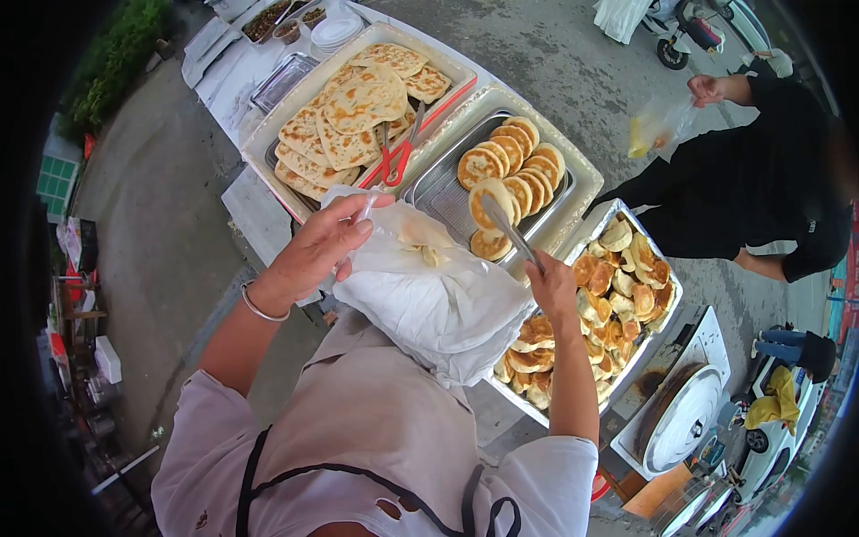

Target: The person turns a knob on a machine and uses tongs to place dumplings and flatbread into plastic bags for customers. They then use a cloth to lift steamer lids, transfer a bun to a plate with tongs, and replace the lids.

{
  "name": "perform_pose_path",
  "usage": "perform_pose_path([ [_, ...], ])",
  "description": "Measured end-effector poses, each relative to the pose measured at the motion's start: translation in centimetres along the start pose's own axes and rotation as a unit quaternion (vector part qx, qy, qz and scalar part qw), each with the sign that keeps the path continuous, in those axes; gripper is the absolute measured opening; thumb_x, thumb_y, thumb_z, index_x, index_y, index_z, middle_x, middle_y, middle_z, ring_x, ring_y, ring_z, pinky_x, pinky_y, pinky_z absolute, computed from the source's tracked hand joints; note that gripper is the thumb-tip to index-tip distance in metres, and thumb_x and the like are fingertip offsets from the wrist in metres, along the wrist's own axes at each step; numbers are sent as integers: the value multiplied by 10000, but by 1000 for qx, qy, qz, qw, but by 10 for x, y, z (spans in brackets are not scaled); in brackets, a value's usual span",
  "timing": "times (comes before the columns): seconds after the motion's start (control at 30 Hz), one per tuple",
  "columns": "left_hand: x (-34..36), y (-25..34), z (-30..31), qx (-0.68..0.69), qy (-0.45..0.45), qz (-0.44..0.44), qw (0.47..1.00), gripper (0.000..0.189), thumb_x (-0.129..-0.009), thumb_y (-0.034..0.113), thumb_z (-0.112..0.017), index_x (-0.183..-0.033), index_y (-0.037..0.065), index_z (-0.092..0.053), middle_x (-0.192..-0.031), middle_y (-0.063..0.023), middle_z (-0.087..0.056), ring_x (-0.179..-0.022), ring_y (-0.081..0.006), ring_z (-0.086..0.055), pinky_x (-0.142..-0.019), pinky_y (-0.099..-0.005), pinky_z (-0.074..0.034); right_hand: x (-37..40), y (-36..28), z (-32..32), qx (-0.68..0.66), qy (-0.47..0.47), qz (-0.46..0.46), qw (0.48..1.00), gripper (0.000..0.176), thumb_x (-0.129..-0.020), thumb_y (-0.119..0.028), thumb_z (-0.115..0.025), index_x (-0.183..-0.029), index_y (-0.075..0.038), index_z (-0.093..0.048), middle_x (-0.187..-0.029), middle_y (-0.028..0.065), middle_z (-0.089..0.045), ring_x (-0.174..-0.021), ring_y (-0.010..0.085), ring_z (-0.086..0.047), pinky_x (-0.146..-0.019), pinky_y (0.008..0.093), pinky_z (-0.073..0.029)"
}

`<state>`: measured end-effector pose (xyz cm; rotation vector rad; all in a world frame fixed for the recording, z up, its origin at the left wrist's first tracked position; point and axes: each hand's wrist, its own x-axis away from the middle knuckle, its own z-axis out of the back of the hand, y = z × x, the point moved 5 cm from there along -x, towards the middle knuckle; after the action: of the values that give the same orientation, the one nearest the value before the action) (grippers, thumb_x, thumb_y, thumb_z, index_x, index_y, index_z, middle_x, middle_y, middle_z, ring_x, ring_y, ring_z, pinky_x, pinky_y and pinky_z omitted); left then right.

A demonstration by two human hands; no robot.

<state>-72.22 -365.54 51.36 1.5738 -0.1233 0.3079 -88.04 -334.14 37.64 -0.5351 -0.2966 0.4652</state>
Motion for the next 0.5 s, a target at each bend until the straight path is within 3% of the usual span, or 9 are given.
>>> perform_pose_path([
  [0.1,-6,5,5,16,-24,26,999,423,-1021,296,-466,-1383,80,-491,-760,79,-362,-617,3,-329,-470,-173,-321,41,-45,69,-58,104,108,987,293,-853,-143,-682,-1118,-23,-649,-813,150,-666,-698,323,-644,-628,367,-501],
  [0.2,-11,5,8,30,-35,13,999,417,-1028,317,-449,-1373,88,-504,-757,80,-369,-607,7,-318,-462,-172,-287,71,-100,102,-48,82,210,973,331,-811,-152,-727,-1108,-24,-658,-810,117,-667,-695,305,-641,-607,351,-502],
  [0.33,-7,9,6,-2,-43,-22,999,418,-1034,349,-438,-1350,91,-528,-751,78,-368,-589,6,-287,-457,-173,-259,74,-147,74,141,64,277,948,358,-782,-167,-731,-1118,-71,-651,-741,68,-611,-667,229,-627,-572,363,-501],
  [0.5,7,10,2,-8,-84,-22,996,410,-1032,365,-443,-1313,91,-561,-747,72,-375,-584,-6,-279,-457,-175,-252,46,-158,24,230,75,241,940,354,-794,-159,-691,-1123,-63,-604,-771,58,-580,-695,224,-626,-575,355,-518],
])
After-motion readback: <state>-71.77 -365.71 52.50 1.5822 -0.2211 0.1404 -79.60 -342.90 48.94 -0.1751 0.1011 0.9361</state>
